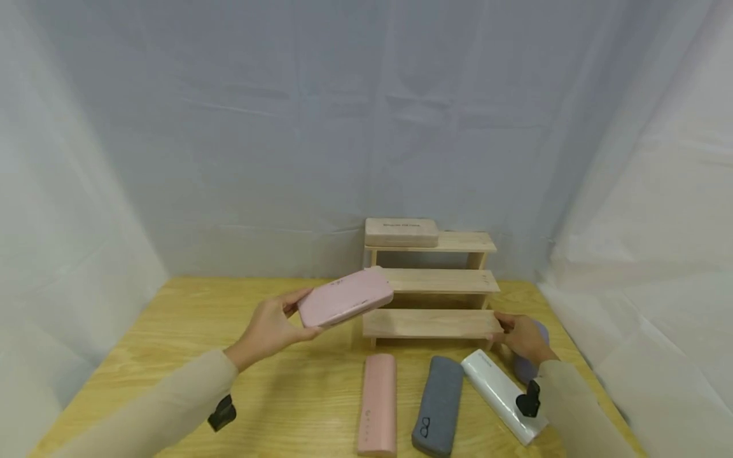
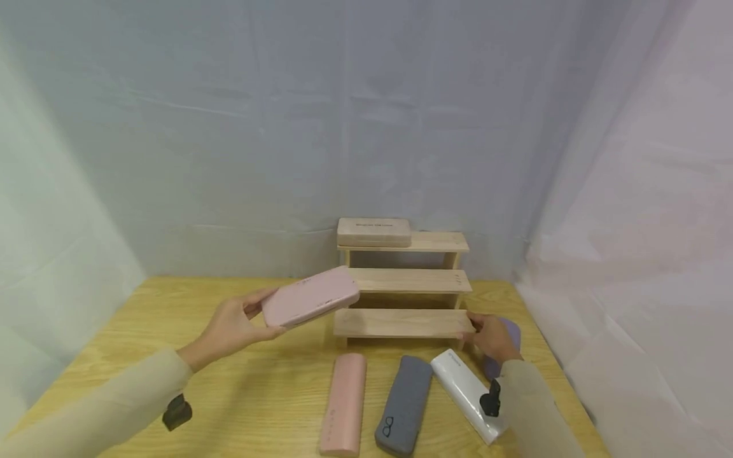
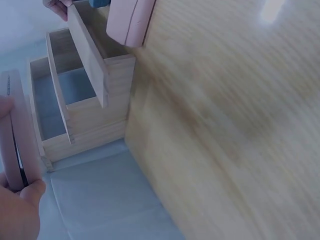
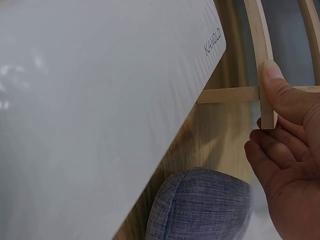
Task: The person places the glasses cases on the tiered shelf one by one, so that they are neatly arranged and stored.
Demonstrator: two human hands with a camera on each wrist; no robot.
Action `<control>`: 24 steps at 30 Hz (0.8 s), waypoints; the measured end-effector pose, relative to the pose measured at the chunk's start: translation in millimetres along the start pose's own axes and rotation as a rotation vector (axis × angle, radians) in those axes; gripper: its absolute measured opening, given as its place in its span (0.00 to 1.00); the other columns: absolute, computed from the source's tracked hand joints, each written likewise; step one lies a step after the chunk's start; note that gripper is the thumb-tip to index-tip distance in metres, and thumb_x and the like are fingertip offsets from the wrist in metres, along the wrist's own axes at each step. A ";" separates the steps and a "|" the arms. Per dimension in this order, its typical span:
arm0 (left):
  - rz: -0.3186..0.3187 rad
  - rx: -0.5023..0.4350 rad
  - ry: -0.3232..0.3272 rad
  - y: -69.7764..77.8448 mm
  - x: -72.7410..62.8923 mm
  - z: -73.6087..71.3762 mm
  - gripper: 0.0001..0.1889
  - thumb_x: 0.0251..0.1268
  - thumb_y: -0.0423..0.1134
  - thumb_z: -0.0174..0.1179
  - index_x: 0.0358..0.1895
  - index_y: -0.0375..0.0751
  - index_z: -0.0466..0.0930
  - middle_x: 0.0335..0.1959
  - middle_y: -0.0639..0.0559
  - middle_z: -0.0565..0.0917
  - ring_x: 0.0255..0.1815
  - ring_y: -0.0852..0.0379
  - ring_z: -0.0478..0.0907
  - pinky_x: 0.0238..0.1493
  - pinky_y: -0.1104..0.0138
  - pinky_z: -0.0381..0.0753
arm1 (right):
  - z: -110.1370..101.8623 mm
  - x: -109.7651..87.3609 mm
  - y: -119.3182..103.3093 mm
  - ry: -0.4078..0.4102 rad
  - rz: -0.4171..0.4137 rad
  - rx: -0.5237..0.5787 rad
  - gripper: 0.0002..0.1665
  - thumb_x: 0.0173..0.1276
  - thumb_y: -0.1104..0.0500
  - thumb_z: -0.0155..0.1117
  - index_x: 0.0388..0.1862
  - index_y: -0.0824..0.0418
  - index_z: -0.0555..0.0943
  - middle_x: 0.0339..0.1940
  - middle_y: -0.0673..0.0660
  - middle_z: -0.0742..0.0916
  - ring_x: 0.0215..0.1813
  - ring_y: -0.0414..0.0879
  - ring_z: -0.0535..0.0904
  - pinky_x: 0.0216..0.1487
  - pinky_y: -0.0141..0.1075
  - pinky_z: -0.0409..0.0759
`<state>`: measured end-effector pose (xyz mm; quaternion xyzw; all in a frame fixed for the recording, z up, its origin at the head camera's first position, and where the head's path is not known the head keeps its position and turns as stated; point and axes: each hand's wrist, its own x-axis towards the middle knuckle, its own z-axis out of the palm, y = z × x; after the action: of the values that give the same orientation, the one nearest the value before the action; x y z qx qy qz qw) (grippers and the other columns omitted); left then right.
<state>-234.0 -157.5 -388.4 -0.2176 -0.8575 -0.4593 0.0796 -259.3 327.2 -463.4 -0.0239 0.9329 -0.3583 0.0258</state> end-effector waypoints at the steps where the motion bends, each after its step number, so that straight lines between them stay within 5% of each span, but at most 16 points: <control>1: 0.004 -0.001 -0.003 1.2 4.6 1.1 0.38 0.45 0.36 0.76 0.63 0.29 0.71 0.60 0.34 0.75 0.60 0.42 0.75 0.57 0.61 0.77 | -0.2 0.0 0.0 -0.002 0.003 -0.003 0.41 0.63 0.57 0.69 0.67 0.77 0.64 0.62 0.75 0.73 0.63 0.67 0.71 0.55 0.51 0.78; 15: 0.050 -0.022 -0.082 15.8 64.1 19.2 0.41 0.45 0.35 0.76 0.66 0.29 0.68 0.64 0.36 0.73 0.63 0.43 0.73 0.62 0.61 0.73 | 2.0 2.4 3.4 0.011 -0.027 0.010 0.39 0.63 0.58 0.69 0.66 0.77 0.65 0.60 0.75 0.74 0.62 0.66 0.72 0.56 0.50 0.78; 24: 0.108 0.063 -0.099 15.6 94.8 35.3 0.41 0.42 0.37 0.77 0.63 0.27 0.71 0.59 0.34 0.77 0.57 0.45 0.77 0.58 0.58 0.78 | 0.8 1.7 6.0 0.019 -0.020 0.006 0.39 0.62 0.58 0.69 0.66 0.77 0.65 0.60 0.76 0.74 0.61 0.67 0.72 0.55 0.50 0.79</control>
<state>-309.4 -92.4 -364.8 -0.2835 -0.8615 -0.4157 0.0685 -261.0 331.0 -468.2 -0.0300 0.9318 -0.3616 0.0136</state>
